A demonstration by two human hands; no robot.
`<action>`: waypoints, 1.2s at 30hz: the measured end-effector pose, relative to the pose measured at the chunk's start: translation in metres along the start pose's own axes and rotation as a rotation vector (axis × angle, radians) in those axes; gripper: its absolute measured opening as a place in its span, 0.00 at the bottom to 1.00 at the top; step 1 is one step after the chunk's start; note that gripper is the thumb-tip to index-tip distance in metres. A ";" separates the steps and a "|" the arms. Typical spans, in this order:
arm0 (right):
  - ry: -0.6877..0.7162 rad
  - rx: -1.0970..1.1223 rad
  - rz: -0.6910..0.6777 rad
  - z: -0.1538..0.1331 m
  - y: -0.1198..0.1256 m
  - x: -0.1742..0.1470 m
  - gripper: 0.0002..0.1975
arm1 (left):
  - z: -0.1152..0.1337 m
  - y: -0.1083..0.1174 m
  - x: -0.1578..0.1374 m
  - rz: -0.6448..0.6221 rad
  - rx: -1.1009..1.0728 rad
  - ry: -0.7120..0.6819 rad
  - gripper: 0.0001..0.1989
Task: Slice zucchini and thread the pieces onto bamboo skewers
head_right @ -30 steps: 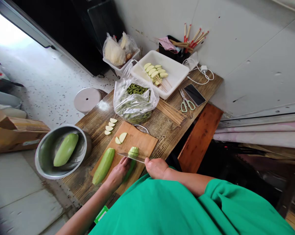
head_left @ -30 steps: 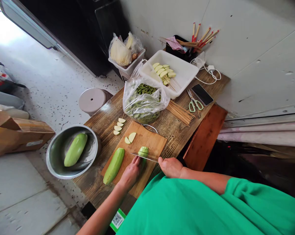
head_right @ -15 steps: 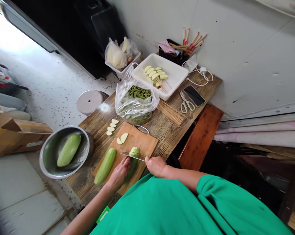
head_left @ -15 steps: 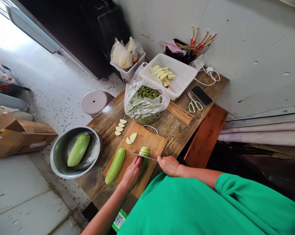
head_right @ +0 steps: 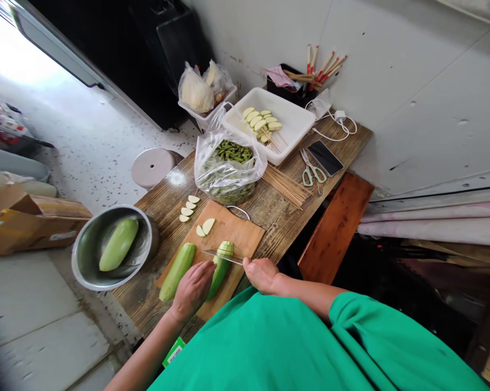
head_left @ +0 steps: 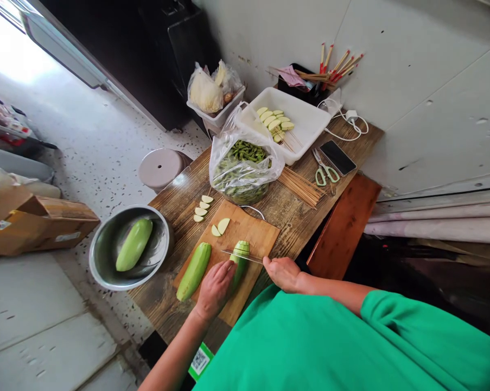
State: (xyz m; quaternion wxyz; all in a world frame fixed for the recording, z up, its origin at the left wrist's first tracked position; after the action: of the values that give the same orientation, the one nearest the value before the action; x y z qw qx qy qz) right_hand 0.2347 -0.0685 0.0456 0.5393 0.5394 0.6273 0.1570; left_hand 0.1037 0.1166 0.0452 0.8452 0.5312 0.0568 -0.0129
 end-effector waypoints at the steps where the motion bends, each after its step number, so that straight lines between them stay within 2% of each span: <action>1: 0.001 -0.001 0.000 0.000 0.000 0.000 0.13 | 0.005 0.011 0.005 0.066 -0.002 0.022 0.16; 3: 0.001 0.001 0.001 0.000 0.001 0.001 0.13 | 0.015 0.029 0.022 0.072 -0.022 0.025 0.15; 4: -0.002 0.002 0.002 0.000 0.001 0.001 0.13 | 0.019 0.035 0.032 0.017 -0.028 0.031 0.16; 6: -0.007 0.001 -0.001 0.000 0.002 0.002 0.13 | 0.025 0.038 0.055 -0.189 -0.019 0.006 0.20; 9: -0.003 -0.010 -0.008 0.000 0.002 0.002 0.13 | 0.025 0.033 0.087 -0.433 0.075 0.092 0.27; 12: 0.011 -0.026 -0.004 0.001 0.002 -0.002 0.13 | 0.023 0.034 0.104 -0.583 0.101 0.170 0.30; 14: 0.021 -0.024 0.009 0.001 0.004 -0.007 0.12 | 0.025 0.043 0.100 -0.521 0.056 0.131 0.29; 15: 0.022 -0.017 0.017 0.000 0.005 -0.010 0.12 | 0.026 0.049 0.093 -0.417 0.034 0.106 0.27; 17: 0.020 -0.001 0.032 -0.001 0.009 -0.015 0.12 | 0.026 0.056 0.068 -0.109 0.018 0.083 0.20; 19: 0.013 0.010 0.042 -0.004 0.013 -0.019 0.11 | 0.022 0.052 0.035 0.176 0.039 0.068 0.14; 20: 0.011 0.012 0.043 -0.005 0.015 -0.020 0.11 | 0.018 0.044 0.019 0.242 0.045 0.020 0.12; 21: 0.009 0.011 0.042 -0.007 0.017 -0.020 0.11 | 0.014 0.033 0.006 0.212 0.051 -0.037 0.10; 23: 0.005 0.004 0.035 -0.010 0.020 -0.020 0.12 | 0.003 0.007 -0.010 0.069 0.053 -0.093 0.12; 27: 0.000 -0.014 0.005 -0.017 0.020 -0.017 0.12 | -0.014 -0.031 -0.008 -0.171 0.031 -0.020 0.17; 31: -0.008 -0.021 0.006 -0.021 0.018 -0.016 0.13 | -0.015 -0.037 0.001 -0.250 0.017 0.047 0.17; 36: -0.028 -0.003 0.005 -0.023 0.019 -0.016 0.13 | -0.012 -0.034 0.001 -0.264 0.025 0.019 0.16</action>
State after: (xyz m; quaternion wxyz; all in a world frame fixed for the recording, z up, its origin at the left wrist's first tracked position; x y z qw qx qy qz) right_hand 0.2224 -0.0665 0.0769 0.5485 0.5421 0.6182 0.1518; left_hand 0.1008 0.1124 0.0093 0.8290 0.5296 0.1343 -0.1196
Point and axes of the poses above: each hand's wrist, its own x-axis towards the middle knuckle, its own y-axis out of the back of the hand, z = x × y, the point moved 1 cm from there along x, towards the middle knuckle, and after that the axes turned 4 degrees about y, right-handed, at the moved point
